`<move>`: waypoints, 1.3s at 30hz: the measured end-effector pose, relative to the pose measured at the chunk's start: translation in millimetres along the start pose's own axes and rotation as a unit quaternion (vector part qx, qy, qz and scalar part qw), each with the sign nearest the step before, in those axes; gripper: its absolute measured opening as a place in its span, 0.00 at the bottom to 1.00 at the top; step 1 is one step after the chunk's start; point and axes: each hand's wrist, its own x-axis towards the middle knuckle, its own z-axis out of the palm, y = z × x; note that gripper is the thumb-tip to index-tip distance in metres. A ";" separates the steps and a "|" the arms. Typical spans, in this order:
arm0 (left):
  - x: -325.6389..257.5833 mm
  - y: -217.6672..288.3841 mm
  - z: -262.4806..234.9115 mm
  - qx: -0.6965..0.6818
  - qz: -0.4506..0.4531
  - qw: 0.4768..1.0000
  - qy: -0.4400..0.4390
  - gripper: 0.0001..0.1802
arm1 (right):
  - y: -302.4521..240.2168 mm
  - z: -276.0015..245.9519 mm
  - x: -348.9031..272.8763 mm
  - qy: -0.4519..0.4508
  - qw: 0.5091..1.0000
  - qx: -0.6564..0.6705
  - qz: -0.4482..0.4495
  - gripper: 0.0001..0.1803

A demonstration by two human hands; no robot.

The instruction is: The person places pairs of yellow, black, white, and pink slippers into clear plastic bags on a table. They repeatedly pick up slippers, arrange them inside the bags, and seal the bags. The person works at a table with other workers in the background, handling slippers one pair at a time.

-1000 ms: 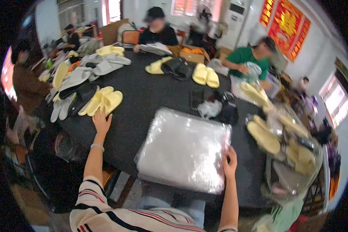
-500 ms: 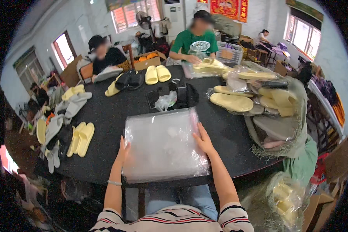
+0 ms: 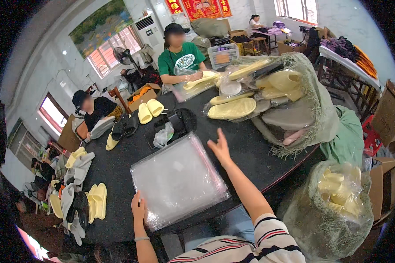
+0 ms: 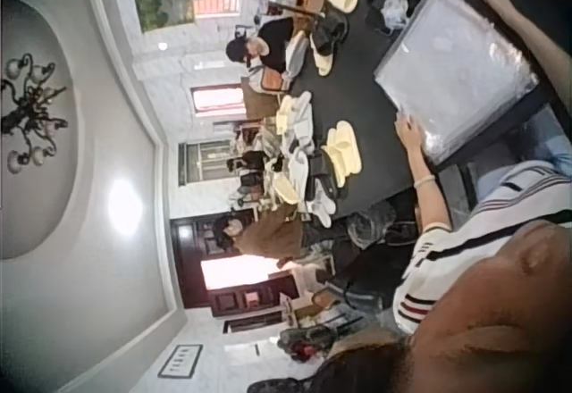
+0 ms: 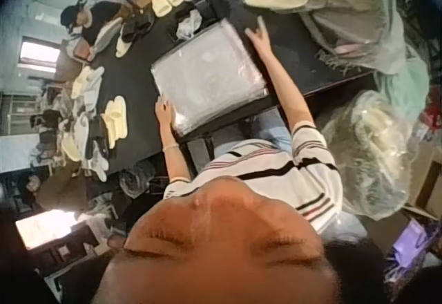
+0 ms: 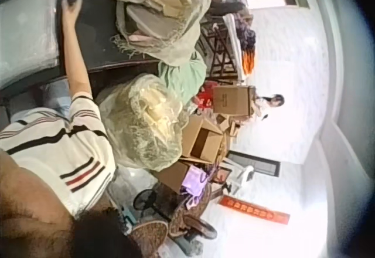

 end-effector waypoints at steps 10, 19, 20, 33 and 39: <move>3.9 -11.0 4.6 -0.007 0.007 1.000 -0.012 0.22 | -46.2 -101.3 117.8 0.145 0.984 -0.053 0.091 0.35; 1.6 2.2 4.3 0.037 0.001 0.999 -0.001 0.21 | -89.8 -81.6 1.2 0.183 0.976 0.004 -0.116 0.27; 0.4 1.1 3.9 0.034 0.002 0.999 -0.001 0.21 | -98.1 -81.8 -8.9 0.196 0.963 -0.080 -0.166 0.30; 2.2 14.2 -1.5 0.039 -0.002 0.999 -0.008 0.23 | -228.4 102.5 -123.9 -0.215 0.736 -0.445 -0.462 0.19; 1.6 7.4 -5.8 0.049 -0.004 0.999 -0.018 0.23 | -171.5 145.4 -203.3 -0.597 0.579 -0.453 -0.322 0.22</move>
